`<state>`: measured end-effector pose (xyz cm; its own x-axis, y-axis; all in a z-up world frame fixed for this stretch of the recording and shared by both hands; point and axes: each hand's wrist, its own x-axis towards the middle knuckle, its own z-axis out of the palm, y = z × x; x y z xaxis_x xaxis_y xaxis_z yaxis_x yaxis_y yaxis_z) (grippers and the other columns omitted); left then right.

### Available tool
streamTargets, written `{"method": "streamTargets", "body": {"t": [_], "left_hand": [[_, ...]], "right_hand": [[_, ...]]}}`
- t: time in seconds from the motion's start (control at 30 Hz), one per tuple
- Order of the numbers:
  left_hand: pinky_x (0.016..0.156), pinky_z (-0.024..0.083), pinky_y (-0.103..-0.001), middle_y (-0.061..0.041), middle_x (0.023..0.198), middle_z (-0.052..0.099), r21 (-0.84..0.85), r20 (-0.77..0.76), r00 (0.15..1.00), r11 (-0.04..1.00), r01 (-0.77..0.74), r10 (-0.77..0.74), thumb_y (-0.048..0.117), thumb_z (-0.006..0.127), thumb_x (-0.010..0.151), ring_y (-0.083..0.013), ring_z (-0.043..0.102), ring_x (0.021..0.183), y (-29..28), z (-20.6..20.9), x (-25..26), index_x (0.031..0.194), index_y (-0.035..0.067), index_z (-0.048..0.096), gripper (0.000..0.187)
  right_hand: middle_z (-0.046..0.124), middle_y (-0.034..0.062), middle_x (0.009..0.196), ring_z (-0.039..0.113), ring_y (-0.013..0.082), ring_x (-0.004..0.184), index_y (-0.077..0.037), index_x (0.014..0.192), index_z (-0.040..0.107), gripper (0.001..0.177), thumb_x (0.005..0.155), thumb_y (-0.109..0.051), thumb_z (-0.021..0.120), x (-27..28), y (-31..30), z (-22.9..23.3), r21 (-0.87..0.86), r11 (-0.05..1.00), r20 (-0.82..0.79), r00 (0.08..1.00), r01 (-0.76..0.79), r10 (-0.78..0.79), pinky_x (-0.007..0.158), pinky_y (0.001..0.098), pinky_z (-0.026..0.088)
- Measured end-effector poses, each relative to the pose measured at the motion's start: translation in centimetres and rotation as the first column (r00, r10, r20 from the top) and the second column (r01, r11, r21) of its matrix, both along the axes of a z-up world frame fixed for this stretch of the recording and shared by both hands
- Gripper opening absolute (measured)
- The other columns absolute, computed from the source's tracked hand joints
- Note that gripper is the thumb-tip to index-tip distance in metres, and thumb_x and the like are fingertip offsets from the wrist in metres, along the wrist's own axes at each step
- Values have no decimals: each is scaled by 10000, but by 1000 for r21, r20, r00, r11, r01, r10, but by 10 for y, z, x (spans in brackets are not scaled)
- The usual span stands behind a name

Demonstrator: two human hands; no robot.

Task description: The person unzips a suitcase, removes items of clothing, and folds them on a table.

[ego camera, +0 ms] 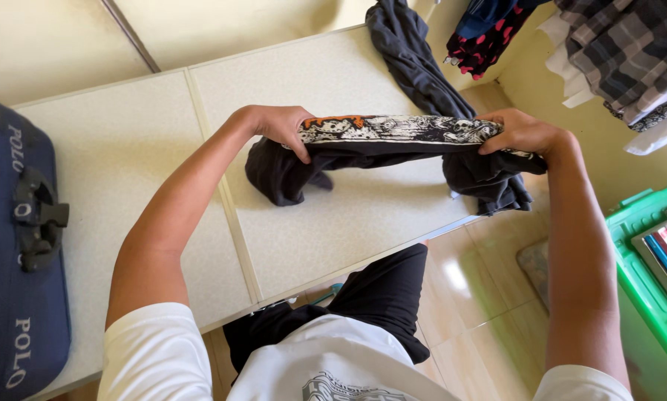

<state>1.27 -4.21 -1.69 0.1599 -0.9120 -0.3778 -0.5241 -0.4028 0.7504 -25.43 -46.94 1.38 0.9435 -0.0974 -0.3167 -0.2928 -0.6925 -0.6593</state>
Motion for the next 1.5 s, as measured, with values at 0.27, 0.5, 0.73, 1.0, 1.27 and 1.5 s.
{"method": "streamTargets", "body": {"t": [0.27, 0.5, 0.73, 1.0, 1.27, 1.5], "left_hand": [[860, 583, -310, -70, 1135, 769, 81, -59, 998, 996, 43, -38, 137, 877, 640, -149, 706, 975, -35, 42, -4, 1273, 58, 655, 676], [749, 558, -382, -126, 930, 773, 97, 402, 915, 995, -14, -26, 44, 741, 727, -219, 716, 802, -77, 49, -9, 1104, 107, 737, 382], [700, 547, -460, -117, 886, 755, -17, 625, 778, 998, -57, 55, 162, 667, 844, -290, 704, 776, -122, 44, 22, 1030, 117, 745, 206], [558, 465, -489, -136, 536, 489, -143, 701, 713, 983, 113, 20, 515, 472, 1014, -290, 499, 495, -153, 40, 62, 1340, 139, 602, 514], [1007, 374, -636, -150, 940, 613, 56, 909, 394, 978, 198, -132, 216, 533, 934, -297, 610, 922, -220, 14, 124, 1308, 135, 540, 384], [1099, 101, -811, -176, 1371, 588, -21, 963, 270, 999, 34, 11, -47, 572, 807, -414, 435, 1397, -305, -9, 185, 1383, 350, 566, 700]], "right_hand": [[747, 88, 1034, 647, 158, 880, 34, 1258, 689, 550, 716, -54, 659, -38, -55, 6, 176, 980, 73, 992, 92, -106, 789, 304, 521], [728, 74, 1062, 633, 143, 875, 30, 1336, 650, 637, 706, -41, 583, -54, -48, 22, 352, 923, 80, 978, 152, -192, 755, 285, 513], [745, 66, 1113, 662, 162, 923, -28, 1357, 631, 652, 722, -119, 746, -41, -54, 24, 70, 967, 29, 969, 243, -246, 821, 313, 534], [701, 131, 1214, 650, 201, 996, -78, 1451, 603, 631, 866, -312, 569, -57, -97, 1, 336, 777, -41, 832, 532, -553, 870, 315, 514], [648, 180, 1345, 629, 264, 1133, -48, 1501, 523, 770, 739, -156, 519, -51, -114, -16, 386, 811, 22, 874, 440, -485, 999, 348, 484], [297, 238, 1641, 308, 367, 1521, -15, 1598, 255, 1009, 831, -459, 736, -2, -95, -60, -166, 951, 170, 958, 260, -232, 1230, 439, 250]]}}
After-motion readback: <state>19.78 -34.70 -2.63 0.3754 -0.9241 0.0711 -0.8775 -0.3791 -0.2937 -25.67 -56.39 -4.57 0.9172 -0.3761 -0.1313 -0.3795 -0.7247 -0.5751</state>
